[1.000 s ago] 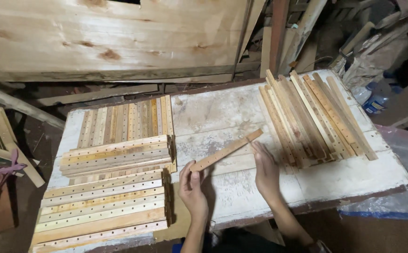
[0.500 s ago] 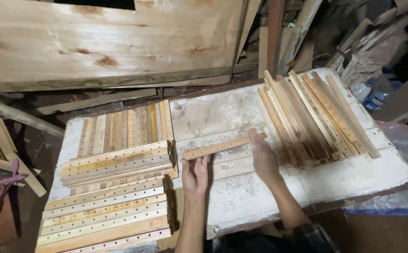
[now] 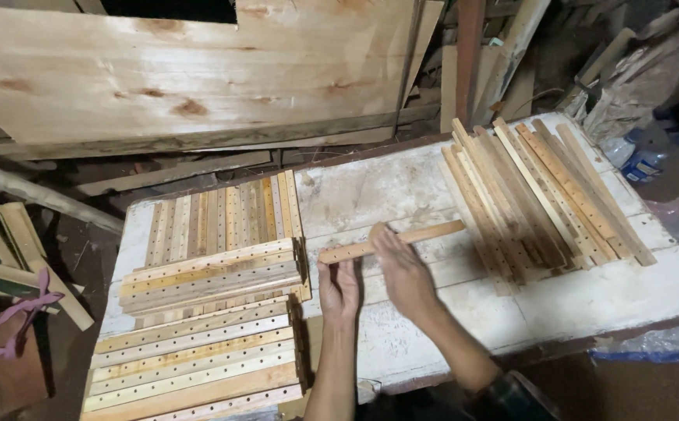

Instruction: Sorting wooden slats and using a wooden gauge tool to align them on a work table

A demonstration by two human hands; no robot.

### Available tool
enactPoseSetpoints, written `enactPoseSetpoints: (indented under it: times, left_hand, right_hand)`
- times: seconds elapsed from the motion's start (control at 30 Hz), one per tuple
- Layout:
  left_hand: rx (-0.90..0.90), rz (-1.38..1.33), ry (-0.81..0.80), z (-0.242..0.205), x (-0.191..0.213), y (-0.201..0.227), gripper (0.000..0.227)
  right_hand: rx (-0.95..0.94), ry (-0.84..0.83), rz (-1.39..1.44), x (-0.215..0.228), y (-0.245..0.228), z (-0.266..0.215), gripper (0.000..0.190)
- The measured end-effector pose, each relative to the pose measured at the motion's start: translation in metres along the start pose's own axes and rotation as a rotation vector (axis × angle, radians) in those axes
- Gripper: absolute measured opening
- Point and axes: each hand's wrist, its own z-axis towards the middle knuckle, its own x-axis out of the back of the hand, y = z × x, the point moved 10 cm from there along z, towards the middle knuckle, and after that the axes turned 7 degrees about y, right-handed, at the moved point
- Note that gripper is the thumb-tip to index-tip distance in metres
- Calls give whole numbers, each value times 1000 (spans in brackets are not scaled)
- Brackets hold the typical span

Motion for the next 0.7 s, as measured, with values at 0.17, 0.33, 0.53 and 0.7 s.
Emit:
enactPoseSetpoints:
  times: [0.17,0.33,0.53,0.7]
  left_hand:
    - [-11,3,-17,1,-8,3,35]
    - [-75,69,-17,-21,-36,9,38]
    - [-62,191,45,-30,-41,13,44]
    - [-73,42,73,4,7,20,41]
  right_hand:
    - [-209,-70,-464,10,150,-41,40]
    - [-216,-48,-58,9,44,7,39]
    - [-44,8,-96,-7,5,1,37]
    - [206,16,-743,-28,164,-63,34]
